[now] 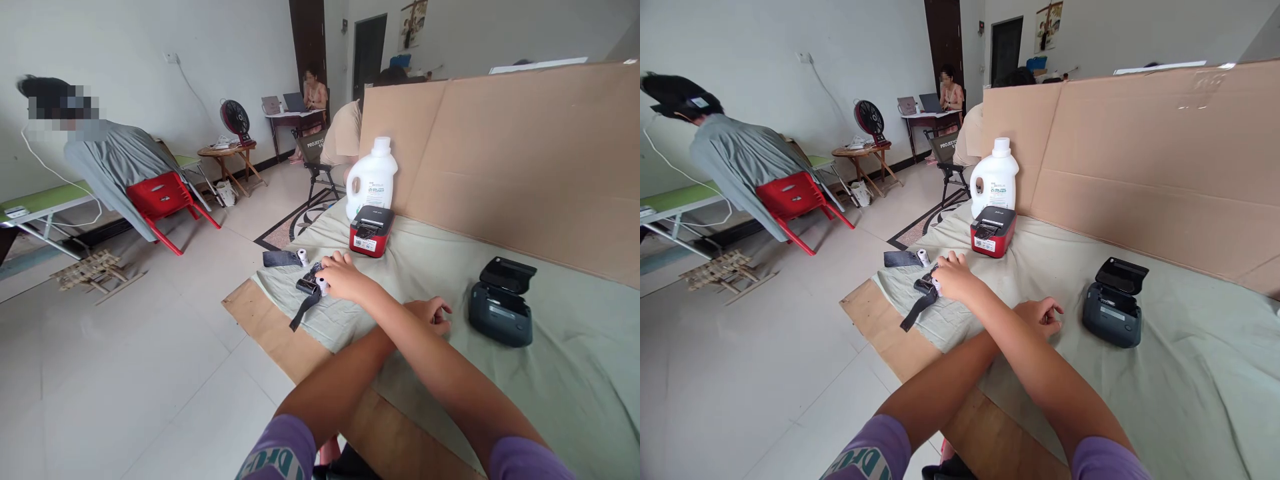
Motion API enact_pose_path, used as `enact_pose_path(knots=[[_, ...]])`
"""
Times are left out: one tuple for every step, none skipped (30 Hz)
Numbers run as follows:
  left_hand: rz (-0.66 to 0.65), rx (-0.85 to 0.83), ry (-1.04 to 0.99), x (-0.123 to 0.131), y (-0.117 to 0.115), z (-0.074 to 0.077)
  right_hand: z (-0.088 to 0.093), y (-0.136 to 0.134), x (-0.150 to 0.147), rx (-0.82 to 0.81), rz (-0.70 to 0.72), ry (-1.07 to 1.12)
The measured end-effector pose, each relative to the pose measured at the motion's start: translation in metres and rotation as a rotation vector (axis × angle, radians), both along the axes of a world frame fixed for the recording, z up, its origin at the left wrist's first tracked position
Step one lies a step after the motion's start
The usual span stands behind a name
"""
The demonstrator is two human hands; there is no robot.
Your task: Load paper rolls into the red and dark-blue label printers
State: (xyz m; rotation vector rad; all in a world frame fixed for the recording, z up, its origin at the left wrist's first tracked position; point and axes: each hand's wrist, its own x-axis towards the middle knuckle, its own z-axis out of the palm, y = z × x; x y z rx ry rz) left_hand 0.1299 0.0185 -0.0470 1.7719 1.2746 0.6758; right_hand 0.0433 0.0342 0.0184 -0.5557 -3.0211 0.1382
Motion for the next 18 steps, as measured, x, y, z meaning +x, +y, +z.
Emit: enact_pose_path(knots=[[0.004,-0.012,0.008,0.0,0.0,0.001,-0.002,-0.001,0.0,0.026,0.003,0.009],[0.009,-0.021,0.013,0.0,-0.001,0.001,-0.004,-0.003,0.001,0.053,0.007,0.027],[0.014,-0.027,0.015,0.001,-0.001,0.001,-0.007,-0.003,0.002,0.077,0.014,0.048],[0.019,-0.029,0.012,0.001,-0.001,0.001,-0.009,-0.004,0.003,0.094,0.023,0.067],[0.021,-0.026,0.005,0.001,-0.001,0.001,-0.011,-0.004,0.004,0.104,0.033,0.08],[0.021,-0.021,-0.002,0.001,-0.001,0.0,-0.012,-0.003,0.005,0.107,0.044,0.091],[0.022,-0.016,-0.008,0.002,-0.001,-0.001,-0.014,-0.002,0.006,0.106,0.056,0.101],[0.022,-0.011,-0.012,0.001,-0.001,-0.002,-0.015,-0.001,0.008,0.104,0.066,0.11],[0.022,-0.005,-0.014,0.001,0.0,-0.003,-0.015,0.0,0.009,0.102,0.074,0.119],[0.021,0.0,-0.015,0.001,0.0,-0.004,-0.016,0.001,0.01,0.1,0.08,0.125],[0.021,0.004,-0.016,0.001,0.0,-0.005,-0.016,0.002,0.011,0.099,0.085,0.129],[0.02,0.007,-0.017,0.001,0.001,-0.005,-0.017,0.003,0.012,0.096,0.088,0.131],[0.019,0.009,-0.02,0.001,0.001,-0.006,-0.017,0.003,0.013,0.093,0.088,0.131],[0.018,0.011,-0.022,0.001,0.001,-0.006,-0.017,0.003,0.014,0.089,0.087,0.129],[0.017,0.012,-0.023,0.002,0.001,-0.006,-0.017,0.003,0.014,0.083,0.084,0.123],[0.015,0.013,-0.022,0.002,0.002,-0.007,-0.016,0.002,0.014,0.077,0.077,0.113],[0.014,0.014,-0.022,0.002,0.002,-0.007,-0.014,0.001,0.014,0.074,0.066,0.101],[0.014,0.012,-0.02,0.002,0.002,-0.007,-0.011,0.001,0.014,0.072,0.052,0.085]])
